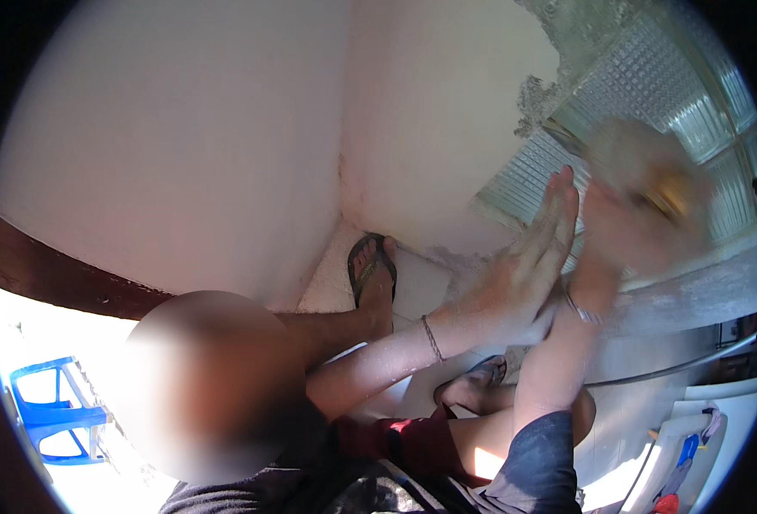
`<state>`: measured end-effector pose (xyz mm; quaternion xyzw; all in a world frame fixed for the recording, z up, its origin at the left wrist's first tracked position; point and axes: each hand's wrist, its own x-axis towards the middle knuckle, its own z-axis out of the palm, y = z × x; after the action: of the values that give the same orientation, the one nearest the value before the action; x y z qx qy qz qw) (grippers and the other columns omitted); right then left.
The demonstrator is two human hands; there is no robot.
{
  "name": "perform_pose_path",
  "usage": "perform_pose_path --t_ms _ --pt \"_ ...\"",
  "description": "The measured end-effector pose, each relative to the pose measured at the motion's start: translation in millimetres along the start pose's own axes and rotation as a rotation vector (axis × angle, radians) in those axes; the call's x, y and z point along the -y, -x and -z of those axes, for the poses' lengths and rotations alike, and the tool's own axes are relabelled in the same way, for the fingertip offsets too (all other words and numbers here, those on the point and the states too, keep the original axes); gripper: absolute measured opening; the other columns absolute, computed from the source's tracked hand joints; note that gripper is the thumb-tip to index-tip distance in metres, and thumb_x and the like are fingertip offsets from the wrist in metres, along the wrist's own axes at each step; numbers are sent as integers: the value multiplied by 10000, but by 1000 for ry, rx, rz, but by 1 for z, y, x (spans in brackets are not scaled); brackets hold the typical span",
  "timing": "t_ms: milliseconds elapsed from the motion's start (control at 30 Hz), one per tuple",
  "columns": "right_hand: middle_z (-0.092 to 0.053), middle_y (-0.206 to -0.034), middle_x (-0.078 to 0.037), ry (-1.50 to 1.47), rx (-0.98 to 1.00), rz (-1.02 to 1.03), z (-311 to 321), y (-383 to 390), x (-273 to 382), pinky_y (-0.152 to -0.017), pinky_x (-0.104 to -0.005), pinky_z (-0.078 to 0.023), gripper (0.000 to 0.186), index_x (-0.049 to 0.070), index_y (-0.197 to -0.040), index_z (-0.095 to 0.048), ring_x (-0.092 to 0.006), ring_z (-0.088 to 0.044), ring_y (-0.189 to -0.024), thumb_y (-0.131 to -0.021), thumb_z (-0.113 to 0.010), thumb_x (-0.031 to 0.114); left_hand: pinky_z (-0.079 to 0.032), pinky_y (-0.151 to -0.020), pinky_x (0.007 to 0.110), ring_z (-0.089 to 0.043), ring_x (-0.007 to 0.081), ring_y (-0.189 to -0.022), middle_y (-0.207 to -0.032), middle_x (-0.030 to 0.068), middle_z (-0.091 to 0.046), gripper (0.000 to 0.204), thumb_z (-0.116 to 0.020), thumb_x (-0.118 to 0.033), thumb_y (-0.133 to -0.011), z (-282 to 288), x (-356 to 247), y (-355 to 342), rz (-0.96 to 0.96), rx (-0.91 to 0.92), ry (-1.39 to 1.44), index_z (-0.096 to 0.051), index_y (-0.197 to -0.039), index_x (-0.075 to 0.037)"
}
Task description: The person uses a trowel to apply and smooth plaster onto a ceiling surface. They repeatedly spread the material along the edge where the ceiling meets a translucent panel, working to create a smooth finish.
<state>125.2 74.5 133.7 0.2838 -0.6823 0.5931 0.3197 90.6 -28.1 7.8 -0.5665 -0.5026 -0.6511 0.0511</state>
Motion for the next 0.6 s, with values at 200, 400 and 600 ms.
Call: perform_pose_path --t_ms 200,400,600 --pt "-426 -652 -78 15 111 72 3 -5 -3 -547 -320 -301 494 37 -747 -444 -184 -379 -575 -997 -373 457 -191 -1208 469 -68 467 -1493 -1596 339 27 1042 -576 50 -706 -2 4 1 -4 -5 -47 36 -1550 57" --pt "-407 -606 -67 19 52 -28 -2 -7 -22 -542 -308 -293 558 21 -708 -447 -162 -374 -561 -990 -424 502 -287 -1174 451 -67 479 -1486 -1594 340 39 1048 -593 41 -713 -2 6 5 76 61 -72 41 -1547 60" --pt "-355 -578 -61 168 -208 -140 -14 1 -27 -599 -356 -329 503 56 -680 -408 -178 -343 -544 -990 -350 448 -253 -1190 459 -73 477 -1486 -1591 348 23 1074 -615 28 -700 -2 14 5 70 -8 -56 46 -1546 59"
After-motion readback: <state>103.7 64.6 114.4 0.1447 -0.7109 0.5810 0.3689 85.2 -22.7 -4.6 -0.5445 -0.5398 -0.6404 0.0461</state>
